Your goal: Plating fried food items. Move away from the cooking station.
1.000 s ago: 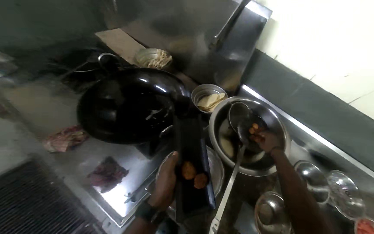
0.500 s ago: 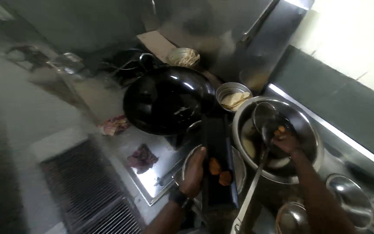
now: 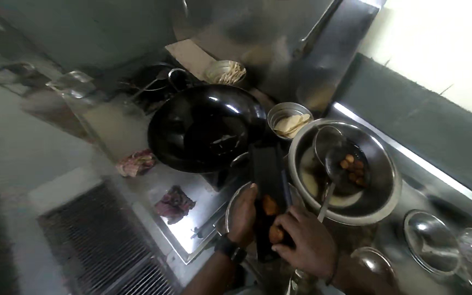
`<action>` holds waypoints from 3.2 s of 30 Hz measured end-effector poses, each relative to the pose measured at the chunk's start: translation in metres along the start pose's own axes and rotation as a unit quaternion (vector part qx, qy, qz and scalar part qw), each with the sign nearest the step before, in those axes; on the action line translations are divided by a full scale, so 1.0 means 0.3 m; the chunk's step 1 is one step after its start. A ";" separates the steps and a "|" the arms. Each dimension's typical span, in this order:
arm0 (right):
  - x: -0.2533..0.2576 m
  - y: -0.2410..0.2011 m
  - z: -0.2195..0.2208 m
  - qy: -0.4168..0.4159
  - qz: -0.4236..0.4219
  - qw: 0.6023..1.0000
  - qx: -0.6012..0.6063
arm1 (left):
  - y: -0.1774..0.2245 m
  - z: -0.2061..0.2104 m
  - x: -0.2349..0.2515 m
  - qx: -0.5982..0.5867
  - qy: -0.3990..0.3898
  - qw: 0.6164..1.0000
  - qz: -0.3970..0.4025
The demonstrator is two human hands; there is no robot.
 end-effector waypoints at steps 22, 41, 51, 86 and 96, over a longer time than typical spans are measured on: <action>0.242 1.321 -0.264 0.082 0.463 0.882 -0.040 | 0.030 0.015 -0.008 -0.043 0.004 0.999 0.000; 0.023 0.102 -0.174 0.027 -0.093 0.946 0.310 | 0.005 -0.008 -0.017 -0.004 0.015 1.000 -0.009; 0.003 -0.015 -0.067 0.159 -0.141 0.945 0.249 | 0.019 -0.021 -0.017 -0.023 0.011 1.000 0.002; -0.035 0.308 -0.283 0.342 0.012 0.938 0.057 | 0.020 0.014 -0.024 -0.048 -0.007 0.998 -0.025; 0.280 1.288 -0.267 0.144 0.450 0.881 0.018 | 0.023 -0.020 -0.027 -0.033 0.034 0.999 -0.019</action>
Point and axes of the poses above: each hand's wrist, its own x-axis towards the middle knuckle, its own z-axis out of the palm, y = z × x, the point moved 10 cm from there along x, towards the middle knuckle, and after that the axes turned 12 degrees about z, right-handed, at the moved point
